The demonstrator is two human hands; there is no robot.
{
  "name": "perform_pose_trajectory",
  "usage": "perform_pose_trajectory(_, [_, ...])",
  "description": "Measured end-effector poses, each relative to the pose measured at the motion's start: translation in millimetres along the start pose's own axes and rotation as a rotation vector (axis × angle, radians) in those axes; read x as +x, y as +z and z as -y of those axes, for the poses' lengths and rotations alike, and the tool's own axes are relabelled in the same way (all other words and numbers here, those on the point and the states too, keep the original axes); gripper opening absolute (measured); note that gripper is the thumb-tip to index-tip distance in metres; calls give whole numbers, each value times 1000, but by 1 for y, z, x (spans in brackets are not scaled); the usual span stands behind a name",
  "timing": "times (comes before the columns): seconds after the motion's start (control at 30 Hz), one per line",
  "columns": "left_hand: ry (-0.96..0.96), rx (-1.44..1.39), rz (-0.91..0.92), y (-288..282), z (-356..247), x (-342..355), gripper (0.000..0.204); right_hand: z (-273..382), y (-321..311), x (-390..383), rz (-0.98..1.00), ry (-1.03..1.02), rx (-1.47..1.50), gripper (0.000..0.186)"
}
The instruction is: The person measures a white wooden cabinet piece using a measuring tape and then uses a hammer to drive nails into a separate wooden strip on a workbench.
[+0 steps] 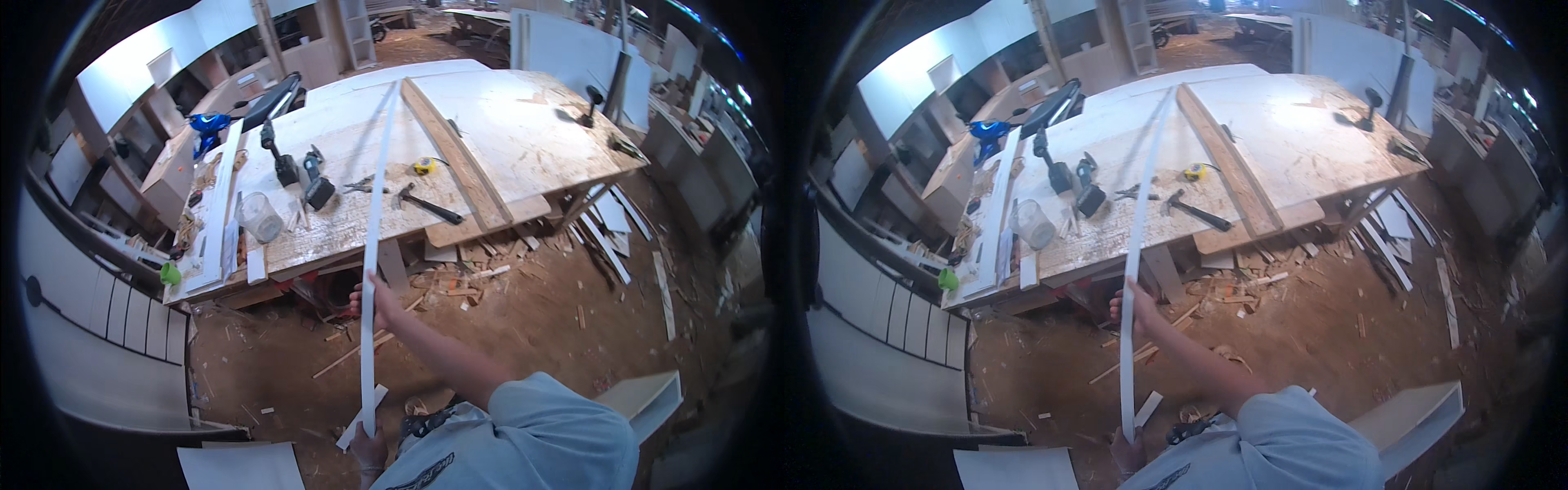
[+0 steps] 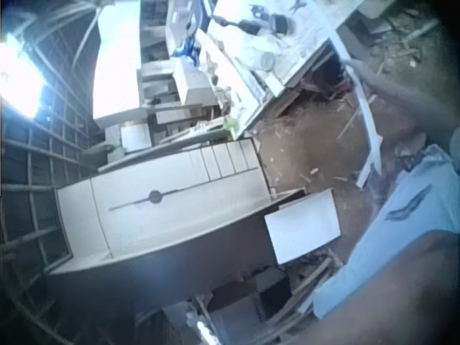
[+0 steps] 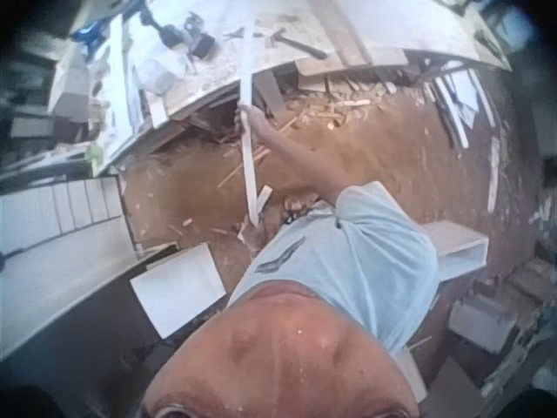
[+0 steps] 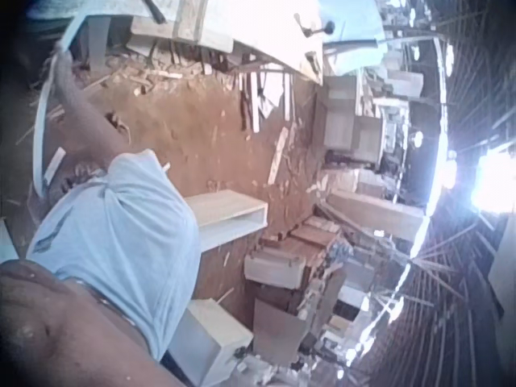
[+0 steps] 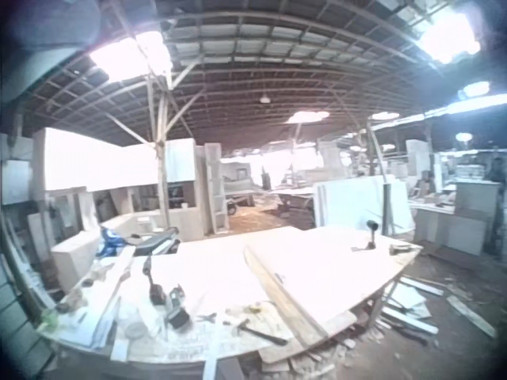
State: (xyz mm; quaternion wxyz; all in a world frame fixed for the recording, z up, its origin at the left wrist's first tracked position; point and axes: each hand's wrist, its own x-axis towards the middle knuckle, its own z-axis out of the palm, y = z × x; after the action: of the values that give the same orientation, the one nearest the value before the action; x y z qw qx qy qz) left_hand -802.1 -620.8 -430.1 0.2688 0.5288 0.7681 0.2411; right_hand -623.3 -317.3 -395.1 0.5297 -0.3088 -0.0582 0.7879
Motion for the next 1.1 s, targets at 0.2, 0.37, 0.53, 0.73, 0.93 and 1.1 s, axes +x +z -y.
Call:
perform_pose_trajectory(0.2, [161, -51, -5, 35, 119, -20, 25, -89, -14, -60, -34, -192, -89, 25])
perform_pose_trajectory(0.37, [177, -38, 429, 67, 200, 7, 32, -101, -34, -139, -54, -285, -173, 49])
perform_pose_trajectory(0.53, [311, 85, 776, 96, 158, 46, 35, -66, -53, -228, -139, -483, -327, 63])
perform_pose_trajectory(0.73, [1012, 174, 1289, 181, -2, 35, 68, -6, -130, -330, -630, -1213, -265, 58])
perform_pose_trajectory(0.93, [969, 434, 1383, 243, -86, -96, 55, -6, -285, -538, -1327, -1360, -340, 70])
perform_pose_trajectory(1.1, [764, 204, 1676, 238, -115, -194, 40, -74, -324, -648, -1594, -1306, -242, 67])
